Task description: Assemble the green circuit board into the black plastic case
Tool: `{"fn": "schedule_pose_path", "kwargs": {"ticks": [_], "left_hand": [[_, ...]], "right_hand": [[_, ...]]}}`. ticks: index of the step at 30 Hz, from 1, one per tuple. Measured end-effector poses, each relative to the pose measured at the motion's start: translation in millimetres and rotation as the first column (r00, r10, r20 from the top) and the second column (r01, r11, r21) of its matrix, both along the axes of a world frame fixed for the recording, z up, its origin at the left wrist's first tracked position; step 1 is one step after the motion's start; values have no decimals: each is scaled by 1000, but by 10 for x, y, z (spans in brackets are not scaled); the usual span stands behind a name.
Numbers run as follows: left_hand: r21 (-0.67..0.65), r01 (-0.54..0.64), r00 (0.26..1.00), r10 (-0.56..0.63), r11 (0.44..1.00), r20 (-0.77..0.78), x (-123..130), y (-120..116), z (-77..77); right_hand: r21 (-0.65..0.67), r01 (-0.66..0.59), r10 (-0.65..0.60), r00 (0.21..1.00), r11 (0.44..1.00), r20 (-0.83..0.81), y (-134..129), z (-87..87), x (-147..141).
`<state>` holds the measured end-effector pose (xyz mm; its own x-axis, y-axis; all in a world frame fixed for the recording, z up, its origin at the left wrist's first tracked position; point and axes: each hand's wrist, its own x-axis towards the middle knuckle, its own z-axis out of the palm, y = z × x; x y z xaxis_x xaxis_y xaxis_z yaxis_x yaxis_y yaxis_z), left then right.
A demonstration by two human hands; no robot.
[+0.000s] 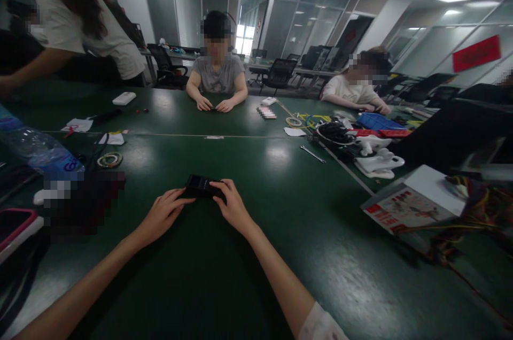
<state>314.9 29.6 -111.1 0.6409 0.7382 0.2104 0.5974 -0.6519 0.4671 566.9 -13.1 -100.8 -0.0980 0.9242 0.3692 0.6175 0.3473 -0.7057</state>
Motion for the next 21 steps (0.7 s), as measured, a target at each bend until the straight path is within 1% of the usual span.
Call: {"fn": "schedule_pose_path", "kwargs": {"ticks": [2, 4, 6, 8, 10, 13, 16, 21], "left_hand": [[-45, -24, 997, 28, 999, 78, -10, 24, -22], [-133, -73, 982, 94, 988, 164, -18, 45, -35], [-234, -120, 956, 176, 965, 236, -20, 53, -22], [-304, -136, 932, 226, 943, 282, -13, 46, 15], [-331, -120, 930, 223, 936, 293, 0, 32, 59], [-339, -114, 947, 205, 934, 247, 16, 26, 93], [-355, -117, 953, 205, 927, 223, 17, 43, 80], [-388, -100, 944, 210, 916, 253, 6, 64, 68]], "right_hand": [[-13, -14, 14, 1000, 1000, -5, -1, 2, 9], [-23, -25, 25, 1000, 999, -19, -3, 12, 13], [-26, -38, 37, 999, 999, -39, -8, 28, 11], [-22, -56, 55, 997, 998, -55, -14, 49, 6], [-14, -73, 72, 995, 997, -66, -20, 70, 4], [-8, -99, 98, 992, 995, -81, -22, 88, 11], [-5, -119, 118, 988, 993, -98, -12, 83, 22], [-4, -122, 120, 986, 993, -119, 5, 61, 26]]}}
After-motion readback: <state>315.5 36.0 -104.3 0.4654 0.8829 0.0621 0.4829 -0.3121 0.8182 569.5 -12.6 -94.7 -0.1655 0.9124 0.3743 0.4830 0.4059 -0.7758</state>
